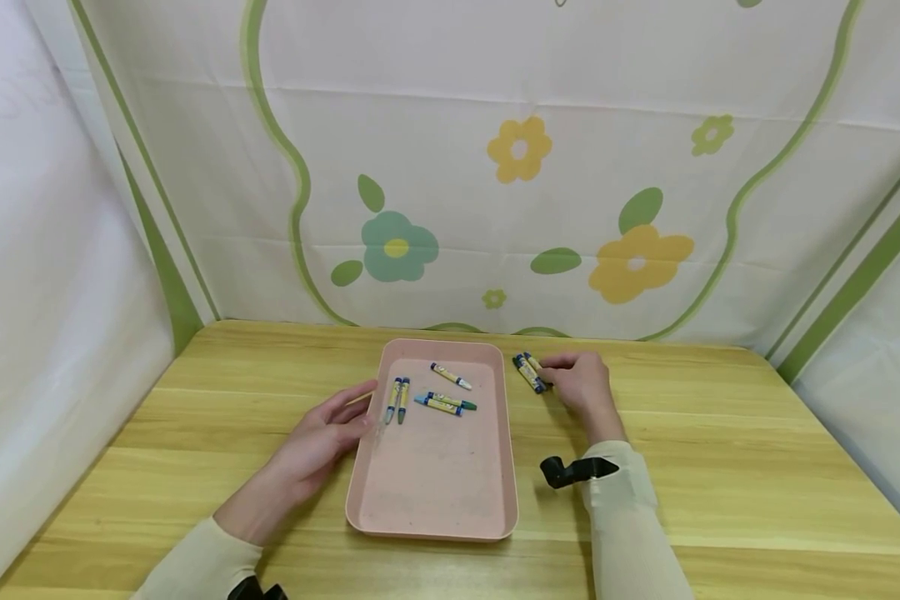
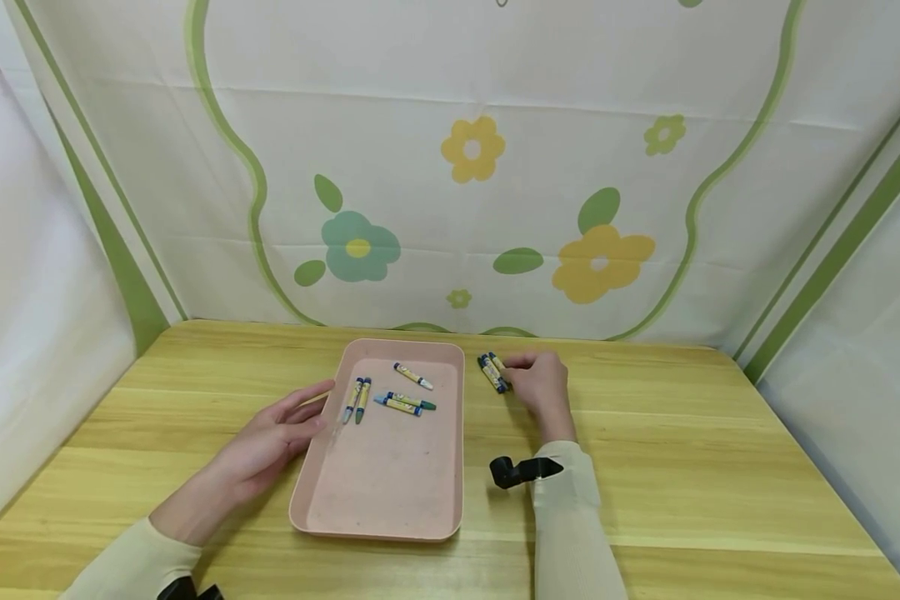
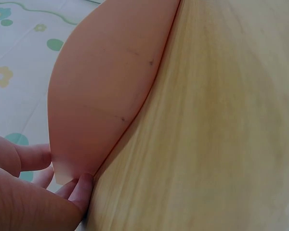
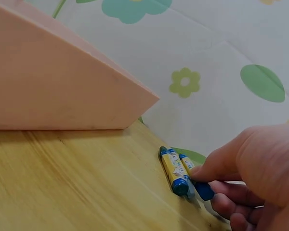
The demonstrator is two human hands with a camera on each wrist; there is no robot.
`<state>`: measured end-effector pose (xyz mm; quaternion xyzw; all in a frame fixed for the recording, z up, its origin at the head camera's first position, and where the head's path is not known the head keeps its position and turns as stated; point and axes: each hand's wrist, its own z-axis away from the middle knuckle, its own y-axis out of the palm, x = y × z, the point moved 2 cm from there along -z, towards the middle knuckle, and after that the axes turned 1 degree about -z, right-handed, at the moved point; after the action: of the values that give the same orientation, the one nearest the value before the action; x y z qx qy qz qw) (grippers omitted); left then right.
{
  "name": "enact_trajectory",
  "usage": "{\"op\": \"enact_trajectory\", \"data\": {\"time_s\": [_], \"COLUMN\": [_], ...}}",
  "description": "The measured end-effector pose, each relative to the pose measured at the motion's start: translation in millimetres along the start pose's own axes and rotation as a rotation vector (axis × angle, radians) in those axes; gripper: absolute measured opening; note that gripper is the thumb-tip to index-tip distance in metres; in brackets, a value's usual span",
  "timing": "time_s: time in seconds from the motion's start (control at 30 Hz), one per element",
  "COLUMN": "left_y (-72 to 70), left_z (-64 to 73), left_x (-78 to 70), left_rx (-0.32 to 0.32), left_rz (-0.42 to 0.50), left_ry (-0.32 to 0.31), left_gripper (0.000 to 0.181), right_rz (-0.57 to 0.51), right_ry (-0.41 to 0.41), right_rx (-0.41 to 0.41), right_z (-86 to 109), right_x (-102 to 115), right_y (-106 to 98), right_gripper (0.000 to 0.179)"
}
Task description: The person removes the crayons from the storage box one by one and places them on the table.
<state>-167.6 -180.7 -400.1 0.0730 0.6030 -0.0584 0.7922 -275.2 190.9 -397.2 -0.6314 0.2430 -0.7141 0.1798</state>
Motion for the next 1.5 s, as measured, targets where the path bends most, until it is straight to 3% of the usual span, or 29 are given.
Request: {"op": "enact_trajectory", "data": {"time_s": [1.03, 1.5], "left_y": [0.7, 0.4], "left_z": [-0.9, -0.7], "left_x": [0.5, 0.7], "left_rx": [-0.014, -0.014], "left_rz": [0.0, 0.001], "left_ry": [-0.005, -0.004], "left_gripper": [0.058, 0.059], "right_rz": [0.035, -0.036], "right_ry": [0.0, -0.053], "right_rx": [0.003, -0.011], "right_z": [0.1, 1.6], "right_x": [2.6, 17.9], "right_y": [0.4, -4.5], "right_gripper": [0.028, 0.036]}}
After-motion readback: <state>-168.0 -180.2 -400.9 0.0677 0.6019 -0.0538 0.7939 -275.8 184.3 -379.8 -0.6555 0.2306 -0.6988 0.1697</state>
